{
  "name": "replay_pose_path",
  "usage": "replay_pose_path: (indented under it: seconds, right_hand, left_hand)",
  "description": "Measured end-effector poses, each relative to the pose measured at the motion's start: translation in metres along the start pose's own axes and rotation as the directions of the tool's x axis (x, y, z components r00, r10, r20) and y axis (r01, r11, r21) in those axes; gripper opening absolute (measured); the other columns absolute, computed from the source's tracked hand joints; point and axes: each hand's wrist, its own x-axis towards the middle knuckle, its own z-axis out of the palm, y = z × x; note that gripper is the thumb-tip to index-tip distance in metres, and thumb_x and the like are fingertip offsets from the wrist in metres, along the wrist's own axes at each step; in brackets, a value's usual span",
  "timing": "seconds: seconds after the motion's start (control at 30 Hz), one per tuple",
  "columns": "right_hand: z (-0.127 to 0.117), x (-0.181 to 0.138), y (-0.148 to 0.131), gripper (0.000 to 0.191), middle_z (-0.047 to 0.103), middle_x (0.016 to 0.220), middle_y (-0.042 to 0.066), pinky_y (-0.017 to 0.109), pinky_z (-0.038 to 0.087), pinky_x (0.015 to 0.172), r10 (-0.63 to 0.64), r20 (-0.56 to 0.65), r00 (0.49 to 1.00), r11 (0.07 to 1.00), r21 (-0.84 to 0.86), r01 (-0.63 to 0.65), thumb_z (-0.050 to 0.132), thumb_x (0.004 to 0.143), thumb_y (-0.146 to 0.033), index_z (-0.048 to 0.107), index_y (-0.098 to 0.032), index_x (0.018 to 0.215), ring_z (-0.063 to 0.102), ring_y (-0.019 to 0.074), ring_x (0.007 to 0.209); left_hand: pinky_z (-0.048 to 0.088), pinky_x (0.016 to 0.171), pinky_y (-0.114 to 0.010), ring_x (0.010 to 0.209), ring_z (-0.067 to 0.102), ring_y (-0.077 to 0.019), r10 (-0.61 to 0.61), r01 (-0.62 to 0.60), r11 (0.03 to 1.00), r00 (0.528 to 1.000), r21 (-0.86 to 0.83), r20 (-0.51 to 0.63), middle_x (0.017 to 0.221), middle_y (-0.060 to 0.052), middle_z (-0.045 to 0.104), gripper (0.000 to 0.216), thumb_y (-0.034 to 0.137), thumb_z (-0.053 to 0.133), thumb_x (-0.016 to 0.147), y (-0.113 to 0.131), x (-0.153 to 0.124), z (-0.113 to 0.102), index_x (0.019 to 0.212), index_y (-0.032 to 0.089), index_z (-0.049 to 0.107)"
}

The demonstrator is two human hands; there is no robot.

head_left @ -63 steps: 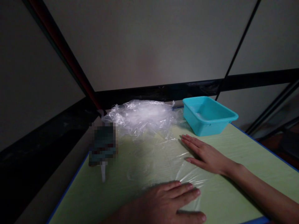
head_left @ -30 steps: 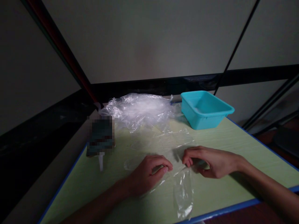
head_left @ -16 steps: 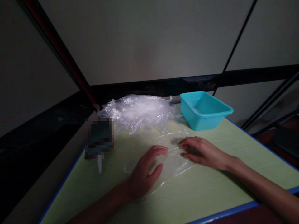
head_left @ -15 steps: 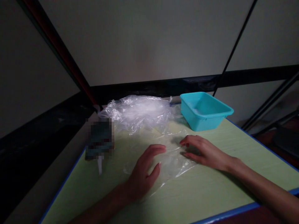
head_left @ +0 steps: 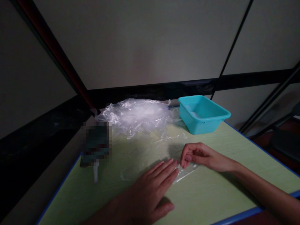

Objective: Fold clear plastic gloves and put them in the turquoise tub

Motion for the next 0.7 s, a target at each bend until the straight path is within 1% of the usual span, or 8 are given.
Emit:
replay_pose_path:
  seconds: [0.1, 0.2, 0.27, 0.37, 0.5, 0.6, 0.7]
  right_hand:
    - [-0.001, 0.002, 0.006, 0.019, 0.064, 0.08, 0.007, 0.027, 0.045, 0.069, 0.08, 0.089, 0.993, 0.995, 0.047, -0.084, 0.049, 0.085, -0.029, 0.056, -0.011, 0.082, 0.06, 0.0121, 0.074]
    - [-0.007, 0.002, 0.011, 0.026, 0.065, 0.078, 0.007, 0.024, 0.046, 0.065, 0.198, 0.182, 0.963, 0.977, 0.04, -0.208, 0.05, 0.083, -0.035, 0.057, -0.011, 0.077, 0.06, 0.0103, 0.07]
    - [-0.014, 0.001, 0.012, 0.032, 0.065, 0.074, 0.007, 0.022, 0.046, 0.061, 0.281, 0.206, 0.937, 0.958, -0.002, -0.287, 0.049, 0.083, -0.039, 0.058, -0.01, 0.073, 0.061, 0.0097, 0.066]
    - [-0.028, -0.002, 0.01, 0.041, 0.066, 0.069, 0.007, 0.019, 0.046, 0.055, 0.375, 0.196, 0.906, 0.927, -0.063, -0.369, 0.045, 0.083, -0.045, 0.059, -0.01, 0.07, 0.062, 0.0098, 0.061]
    - [-0.046, -0.009, 0.009, 0.046, 0.067, 0.065, 0.007, 0.018, 0.046, 0.05, 0.439, 0.133, 0.889, 0.897, -0.124, -0.425, 0.044, 0.082, -0.05, 0.06, -0.01, 0.066, 0.062, 0.0097, 0.056]
    - [-0.054, -0.013, 0.011, 0.048, 0.066, 0.062, 0.007, 0.018, 0.047, 0.05, 0.461, 0.098, 0.882, 0.882, -0.156, -0.444, 0.043, 0.082, -0.051, 0.06, -0.01, 0.063, 0.062, 0.0096, 0.053]
    - [-0.056, -0.016, 0.01, 0.048, 0.064, 0.058, 0.006, 0.018, 0.046, 0.048, 0.439, 0.052, 0.897, 0.888, -0.179, -0.424, 0.044, 0.082, -0.05, 0.059, -0.01, 0.06, 0.059, 0.0082, 0.048]
  left_hand:
    - [0.016, 0.106, -0.041, 0.131, 0.007, -0.0239, -0.056, 0.057, 0.998, 0.996, -0.017, 0.076, 0.144, -0.008, 0.008, 0.071, 0.038, 0.05, 0.08, 0.0, -0.001, 0.001, 0.137, 0.019, 0.013]
    - [0.014, 0.106, -0.043, 0.131, 0.005, -0.024, -0.072, 0.075, 0.997, 0.992, -0.033, 0.102, 0.145, -0.006, 0.005, 0.068, 0.041, 0.05, 0.08, 0.0, -0.001, 0.001, 0.136, 0.023, 0.016]
    - [0.014, 0.106, -0.043, 0.131, 0.006, -0.0243, -0.073, 0.079, 0.996, 0.991, -0.044, 0.115, 0.145, -0.006, 0.005, 0.066, 0.042, 0.049, 0.081, 0.0, -0.001, 0.001, 0.136, 0.023, 0.018]
    - [0.013, 0.106, -0.043, 0.131, 0.005, -0.0247, -0.072, 0.079, 0.996, 0.989, -0.052, 0.126, 0.145, -0.006, 0.003, 0.065, 0.044, 0.047, 0.081, 0.0, 0.0, 0.001, 0.136, 0.023, 0.018]
    - [0.011, 0.106, -0.043, 0.131, 0.004, -0.0245, -0.068, 0.074, 0.996, 0.99, -0.048, 0.126, 0.145, -0.005, 0.0, 0.065, 0.044, 0.046, 0.082, -0.001, 0.0, 0.001, 0.136, 0.023, 0.017]
    - [0.012, 0.106, -0.042, 0.131, 0.004, -0.0243, -0.073, 0.079, 0.996, 0.989, -0.043, 0.128, 0.145, -0.006, 0.0, 0.066, 0.043, 0.048, 0.082, -0.001, 0.0, 0.0, 0.136, 0.023, 0.017]
    - [0.013, 0.106, -0.042, 0.131, 0.005, -0.025, -0.072, 0.079, 0.996, 0.991, -0.05, 0.113, 0.145, -0.006, 0.0, 0.067, 0.041, 0.05, 0.081, 0.0, 0.0, 0.001, 0.136, 0.022, 0.017]
